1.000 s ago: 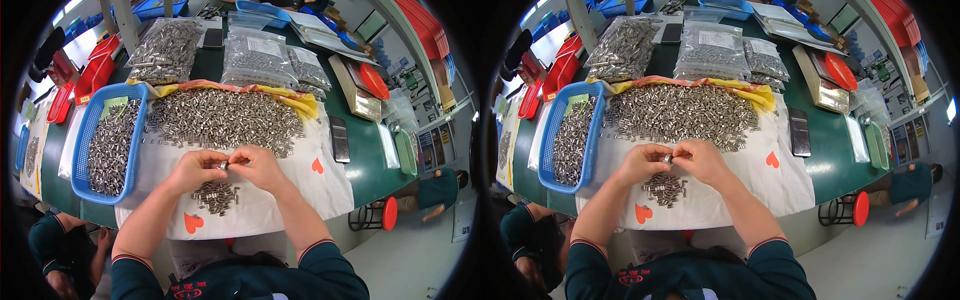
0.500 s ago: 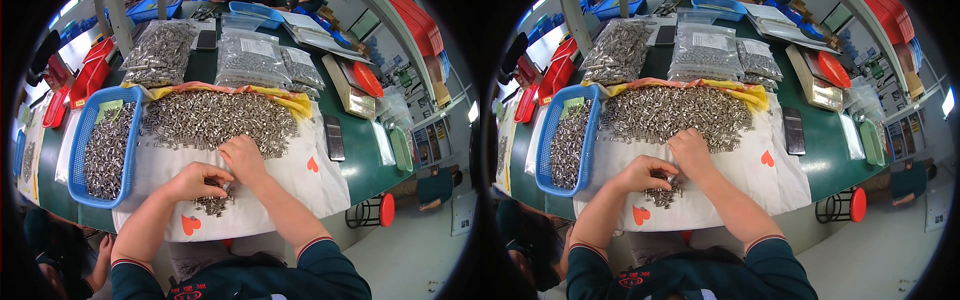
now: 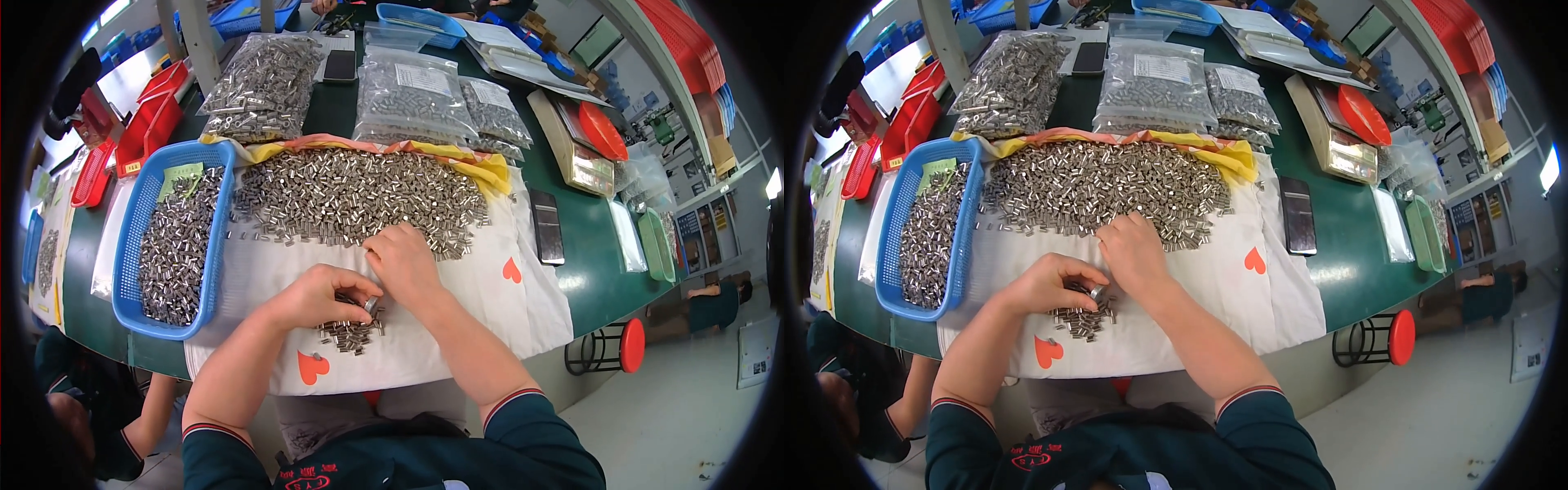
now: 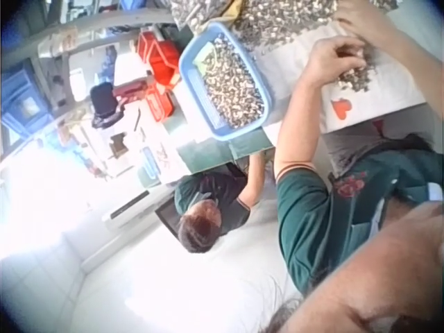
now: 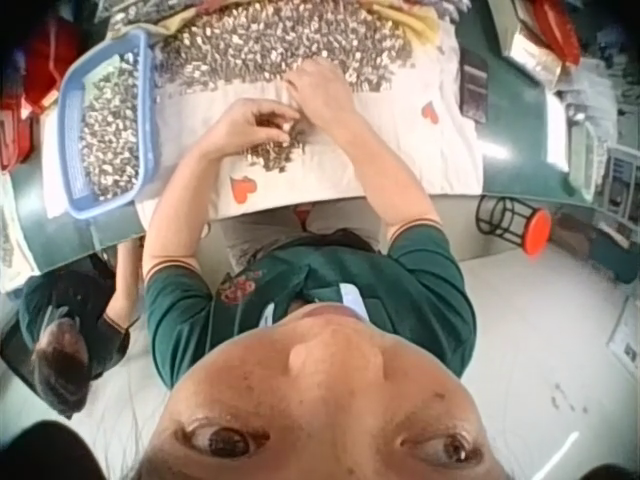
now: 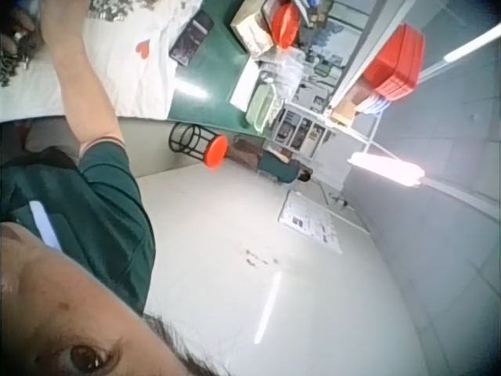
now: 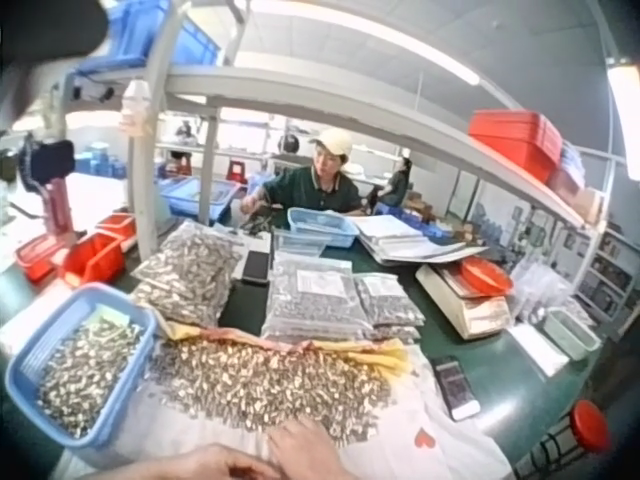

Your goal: Inspecting and sorting small metal fasteners at a workbench in a manufacturing facility.

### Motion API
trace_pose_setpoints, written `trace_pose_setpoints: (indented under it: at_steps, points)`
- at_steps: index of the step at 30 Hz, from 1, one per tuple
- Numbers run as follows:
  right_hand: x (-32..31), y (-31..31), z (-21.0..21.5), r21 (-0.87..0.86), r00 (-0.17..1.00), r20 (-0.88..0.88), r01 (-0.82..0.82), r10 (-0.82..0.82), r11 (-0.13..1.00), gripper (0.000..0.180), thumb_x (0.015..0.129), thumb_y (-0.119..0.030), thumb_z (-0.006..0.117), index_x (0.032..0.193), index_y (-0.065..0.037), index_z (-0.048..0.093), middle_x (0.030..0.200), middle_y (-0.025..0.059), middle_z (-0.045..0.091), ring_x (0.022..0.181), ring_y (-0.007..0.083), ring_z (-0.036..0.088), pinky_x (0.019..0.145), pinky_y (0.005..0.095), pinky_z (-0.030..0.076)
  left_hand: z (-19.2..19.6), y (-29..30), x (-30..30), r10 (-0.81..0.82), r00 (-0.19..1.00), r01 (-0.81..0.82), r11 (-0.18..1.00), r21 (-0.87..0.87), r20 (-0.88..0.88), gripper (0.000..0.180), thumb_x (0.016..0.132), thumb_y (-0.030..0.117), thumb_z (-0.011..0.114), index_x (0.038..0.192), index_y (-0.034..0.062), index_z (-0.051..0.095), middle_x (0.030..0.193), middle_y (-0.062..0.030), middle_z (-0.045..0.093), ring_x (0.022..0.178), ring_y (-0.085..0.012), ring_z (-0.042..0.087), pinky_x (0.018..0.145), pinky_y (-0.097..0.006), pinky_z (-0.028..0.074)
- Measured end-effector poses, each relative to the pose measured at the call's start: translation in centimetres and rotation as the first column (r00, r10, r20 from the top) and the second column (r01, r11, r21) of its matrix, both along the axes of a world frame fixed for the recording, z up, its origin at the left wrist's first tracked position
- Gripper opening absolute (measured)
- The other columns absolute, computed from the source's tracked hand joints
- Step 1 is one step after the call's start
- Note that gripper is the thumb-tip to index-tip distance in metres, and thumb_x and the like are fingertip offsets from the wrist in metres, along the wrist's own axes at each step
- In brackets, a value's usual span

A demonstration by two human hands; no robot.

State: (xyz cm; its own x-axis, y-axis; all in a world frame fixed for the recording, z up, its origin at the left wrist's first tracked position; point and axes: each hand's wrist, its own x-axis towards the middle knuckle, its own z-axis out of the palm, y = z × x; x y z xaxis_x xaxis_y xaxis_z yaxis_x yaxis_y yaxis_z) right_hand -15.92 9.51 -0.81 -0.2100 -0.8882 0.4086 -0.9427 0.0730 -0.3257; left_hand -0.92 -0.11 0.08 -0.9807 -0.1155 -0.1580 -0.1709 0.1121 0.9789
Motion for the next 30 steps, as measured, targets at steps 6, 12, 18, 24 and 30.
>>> trace_pose_setpoints:
  at_steps: [6,12,18,24,30]
  points:
    - [-0.3,-0.2,-0.1,-0.081,0.995,0.102,0.020,-0.012,0.997,0.006,0.071,-0.006,0.062,0.077,-0.005,0.063,0.078,0.0039,0.060,0.076,0.0182,0.055,0.071,0.0294,0.044,-1.4,-0.5,0.0,0.056,0.998,-0.052,0.986,0.159,-0.023,0.035,0.070,0.004,0.071,0.103,0.0025,0.061,0.084,-0.0001,0.061,0.075,-0.0051,0.053,0.068,-0.021,0.046]
    - [-1.1,1.6,2.0,-0.056,0.277,0.958,-0.061,0.071,0.997,0.009,0.076,0.000,0.061,0.085,-0.001,0.061,0.084,0.0011,0.060,0.079,0.0061,0.052,0.071,0.0206,0.042,-1.0,-1.2,-0.7,0.358,0.929,-0.269,0.824,0.499,-0.091,0.033,0.075,-0.001,0.064,0.107,0.0001,0.055,0.089,-0.0024,0.059,0.079,-0.0060,0.056,0.071,-0.020,0.047]
    - [-0.3,1.0,1.5,-0.018,0.539,0.835,-0.179,0.113,0.984,0.012,0.075,0.001,0.062,0.086,-0.001,0.061,0.085,0.0035,0.060,0.077,0.0092,0.054,0.070,0.0221,0.043,-1.1,-1.5,-0.4,0.361,0.925,-0.257,0.825,0.503,-0.121,0.035,0.075,-0.001,0.063,0.109,-0.0007,0.053,0.093,-0.0045,0.060,0.082,-0.0084,0.058,0.074,-0.021,0.048]
    - [0.5,1.0,2.0,0.005,0.657,0.752,-0.099,0.061,0.995,0.011,0.071,0.001,0.062,0.081,-0.002,0.061,0.080,0.0028,0.061,0.072,0.0096,0.055,0.066,0.0224,0.044,-1.9,-1.1,-0.5,0.400,0.911,-0.320,0.838,0.441,-0.099,0.034,0.074,-0.001,0.065,0.107,-0.0012,0.055,0.086,-0.0030,0.061,0.076,-0.0060,0.056,0.068,-0.020,0.048]
    - [1.1,0.9,1.6,-0.131,0.877,0.467,-0.060,0.114,0.990,0.010,0.067,0.002,0.064,0.076,-0.003,0.061,0.076,0.0067,0.061,0.069,0.0147,0.057,0.062,0.0248,0.046,-0.9,-0.9,-0.6,0.429,0.901,-0.381,0.857,0.347,-0.071,0.033,0.073,0.001,0.066,0.105,-0.0011,0.057,0.082,-0.0017,0.060,0.073,-0.0051,0.055,0.066,-0.019,0.047]
